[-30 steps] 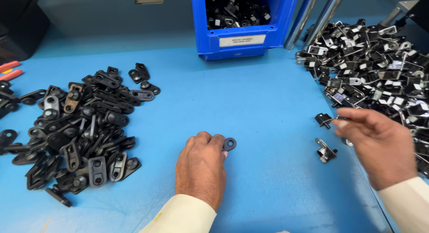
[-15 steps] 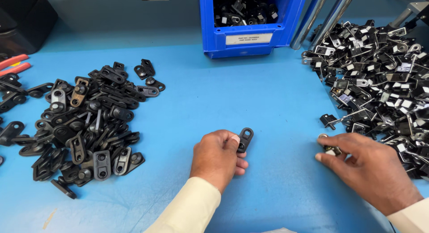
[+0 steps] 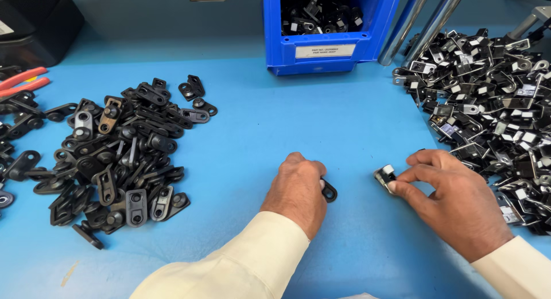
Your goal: The person repeatedly picks a black plastic housing and a metal electrical terminal, inserts the terminal into the housing, and places the assembled unit into a blue bin. The process is repeated continuously with both hands manipulating the parts on a blue workbench.
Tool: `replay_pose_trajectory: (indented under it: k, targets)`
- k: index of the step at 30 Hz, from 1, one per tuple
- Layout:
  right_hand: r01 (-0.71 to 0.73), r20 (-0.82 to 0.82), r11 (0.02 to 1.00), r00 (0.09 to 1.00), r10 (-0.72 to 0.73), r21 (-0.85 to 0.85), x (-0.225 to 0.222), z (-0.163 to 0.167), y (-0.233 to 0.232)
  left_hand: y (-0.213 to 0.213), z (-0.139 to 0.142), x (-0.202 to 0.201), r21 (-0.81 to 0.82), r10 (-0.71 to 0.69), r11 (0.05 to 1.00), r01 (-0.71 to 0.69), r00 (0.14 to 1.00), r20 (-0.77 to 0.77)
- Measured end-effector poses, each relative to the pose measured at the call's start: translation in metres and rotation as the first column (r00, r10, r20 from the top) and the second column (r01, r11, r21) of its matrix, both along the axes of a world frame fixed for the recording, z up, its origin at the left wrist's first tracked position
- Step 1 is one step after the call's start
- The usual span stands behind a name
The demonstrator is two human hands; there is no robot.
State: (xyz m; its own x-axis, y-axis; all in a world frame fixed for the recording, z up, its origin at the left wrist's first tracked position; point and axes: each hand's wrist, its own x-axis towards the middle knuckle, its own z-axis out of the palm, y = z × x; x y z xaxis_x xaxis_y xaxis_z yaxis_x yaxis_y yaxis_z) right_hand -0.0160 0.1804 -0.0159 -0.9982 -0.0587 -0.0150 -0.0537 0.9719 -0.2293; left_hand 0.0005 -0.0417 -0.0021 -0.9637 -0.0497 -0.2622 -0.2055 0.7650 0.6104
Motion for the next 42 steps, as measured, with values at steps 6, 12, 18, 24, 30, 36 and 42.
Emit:
replay_pose_trajectory:
  k: [6,12,18,24,30,36,42]
  targets:
    - [0.161,0.055,0.951,0.987,-0.152,-0.263,-0.005,-0.010,0.004,0.000,-0.004,0.005,0.098,0.153,0.984,-0.151,0.988,-0.017]
    - [0.030,-0.123,0.939,0.989,-0.077,-0.344,-0.008,-0.021,-0.013,-0.001,0.005,0.005,0.072,0.265,0.961,-0.266,0.964,0.034]
    - [-0.068,-0.218,0.912,0.976,-0.024,-0.405,0.007,-0.021,-0.024,-0.002,0.008,0.007,0.034,0.262,0.964,-0.265,0.963,0.063]
    - [-0.132,-0.262,0.932,0.964,0.042,-0.336,0.008,-0.022,-0.027,0.002,-0.002,0.010,0.010,0.233,0.973,-0.232,0.971,-0.062]
    - [-0.280,-0.314,0.905,0.933,0.177,-0.321,-0.002,-0.024,-0.026,0.003,-0.003,0.009,0.149,0.320,0.939,-0.311,0.947,-0.035]
    - [-0.066,-0.122,0.595,0.991,-0.054,-0.801,0.016,-0.020,-0.021,0.014,0.003,0.006,0.199,0.323,0.927,-0.319,0.946,0.011]
    - [0.084,-0.005,0.578,0.989,-0.150,-0.811,0.036,-0.026,-0.039,0.029,0.003,0.004,0.124,0.228,0.967,-0.222,0.973,-0.040]
